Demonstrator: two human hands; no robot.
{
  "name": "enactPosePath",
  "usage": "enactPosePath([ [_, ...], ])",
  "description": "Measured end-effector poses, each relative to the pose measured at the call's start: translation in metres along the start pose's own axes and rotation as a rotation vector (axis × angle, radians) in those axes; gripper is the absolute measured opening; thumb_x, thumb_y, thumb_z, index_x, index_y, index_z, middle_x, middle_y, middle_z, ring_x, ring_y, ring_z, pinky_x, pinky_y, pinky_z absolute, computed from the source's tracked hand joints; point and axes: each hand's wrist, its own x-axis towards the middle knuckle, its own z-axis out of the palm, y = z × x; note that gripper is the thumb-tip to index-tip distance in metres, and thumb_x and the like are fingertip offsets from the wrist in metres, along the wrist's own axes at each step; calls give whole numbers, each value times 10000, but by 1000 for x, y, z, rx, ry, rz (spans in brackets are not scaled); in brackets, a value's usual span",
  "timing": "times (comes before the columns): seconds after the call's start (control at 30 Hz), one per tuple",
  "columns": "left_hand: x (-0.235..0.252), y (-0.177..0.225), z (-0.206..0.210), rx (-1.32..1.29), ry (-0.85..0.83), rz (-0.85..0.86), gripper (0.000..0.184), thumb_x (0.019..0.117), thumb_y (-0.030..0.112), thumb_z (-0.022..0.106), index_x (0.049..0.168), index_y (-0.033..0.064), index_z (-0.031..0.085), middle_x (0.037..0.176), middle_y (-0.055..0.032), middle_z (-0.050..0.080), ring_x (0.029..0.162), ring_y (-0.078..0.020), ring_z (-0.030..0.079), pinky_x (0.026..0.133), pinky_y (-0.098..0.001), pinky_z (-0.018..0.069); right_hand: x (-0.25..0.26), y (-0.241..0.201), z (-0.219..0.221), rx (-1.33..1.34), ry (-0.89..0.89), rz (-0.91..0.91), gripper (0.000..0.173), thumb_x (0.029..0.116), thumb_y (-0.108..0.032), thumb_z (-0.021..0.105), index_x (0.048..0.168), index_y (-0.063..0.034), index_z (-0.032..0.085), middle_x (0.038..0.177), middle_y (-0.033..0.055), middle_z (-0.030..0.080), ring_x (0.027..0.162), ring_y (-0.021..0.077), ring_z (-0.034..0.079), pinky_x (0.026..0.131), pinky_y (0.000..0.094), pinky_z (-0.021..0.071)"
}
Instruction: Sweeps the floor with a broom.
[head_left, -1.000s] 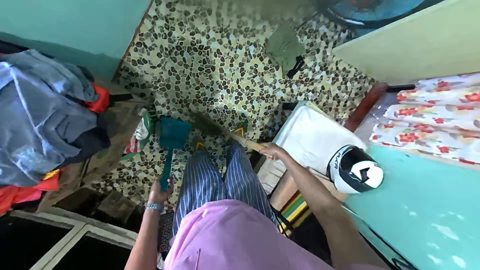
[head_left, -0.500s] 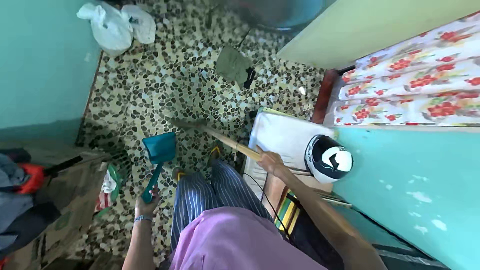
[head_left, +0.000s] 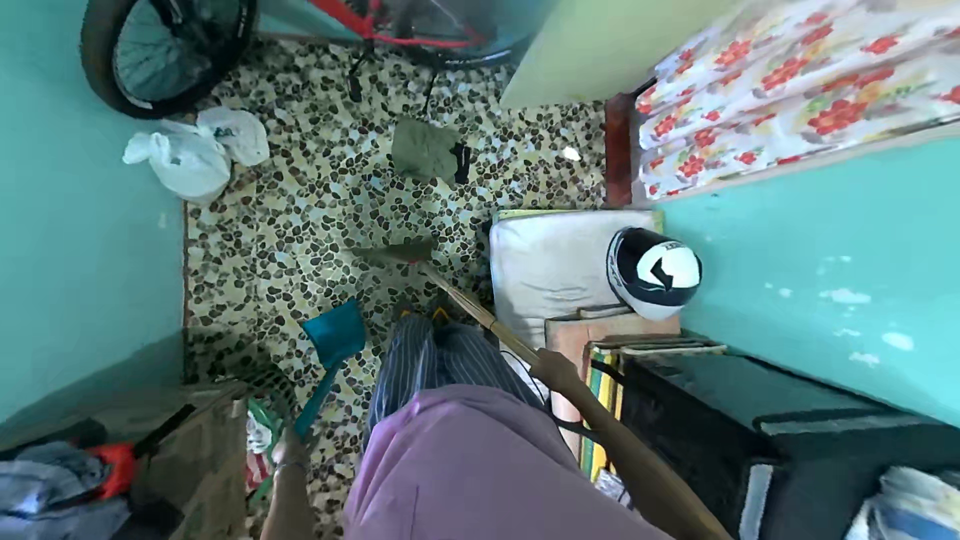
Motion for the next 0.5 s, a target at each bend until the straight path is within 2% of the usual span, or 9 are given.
enactPosePath([
  [0.03,6,2,-2,88,28,33,538,1089,366,448,1466,-17,438,1378,-275,532,1116,-368,583,899,-555,507,-3,-2,1,34,10,13,510,939,-371,672,1317,-34,612,1282,227,649,1212,397,619,980,623,489],
  [0.1,14,13,-13,282,58,83,555,1078,353,497,1449,-59,469,1428,-292,529,1257,-412,564,1023,-589,472,-5,-7,4,117,26,24,487,940,-365,672,1290,-31,622,1261,223,657,1195,389,628,974,624,493],
  [0.2,2,39,-23,512,72,96,548,1071,352,522,1388,-95,517,1397,-322,538,1268,-446,544,1021,-623,447,-6,-15,8,242,17,41,461,964,-353,654,1262,-2,619,1230,236,655,1164,392,634,962,610,498],
  [0.3,-31,71,-17,720,145,114,594,1077,353,527,1439,-113,456,1459,-350,474,1361,-458,469,1105,-582,386,0,-14,4,346,13,65,474,983,-360,644,1274,13,612,1203,234,665,1098,380,662,944,574,517],
  [0.33,-34,78,-12,773,227,125,637,1063,373,546,1475,-96,420,1487,-359,436,1387,-473,437,1119,-580,378,2,-10,2,391,23,68,473,977,-353,656,1270,15,608,1172,232,670,1052,373,673,921,562,527],
  [0.4,-31,92,7,821,371,231,662,1038,382,572,1550,12,373,1547,-339,367,1422,-498,383,1119,-610,376,8,-1,-3,490,56,58,462,964,-344,681,1248,14,613,1105,227,677,965,358,682,870,552,540],
  [0.43,-32,102,21,815,384,324,640,1042,365,568,1565,53,371,1575,-321,337,1438,-509,355,1116,-634,372,12,3,-7,533,69,53,452,962,-340,686,1238,13,617,1073,223,679,928,352,682,846,547,544],
  [0.5,-46,130,59,803,319,486,582,1039,284,574,1541,41,407,1596,-302,318,1461,-493,332,1142,-619,353,18,8,-17,605,69,69,453,963,-342,687,1244,6,617,1052,213,685,895,342,686,821,534,553],
])
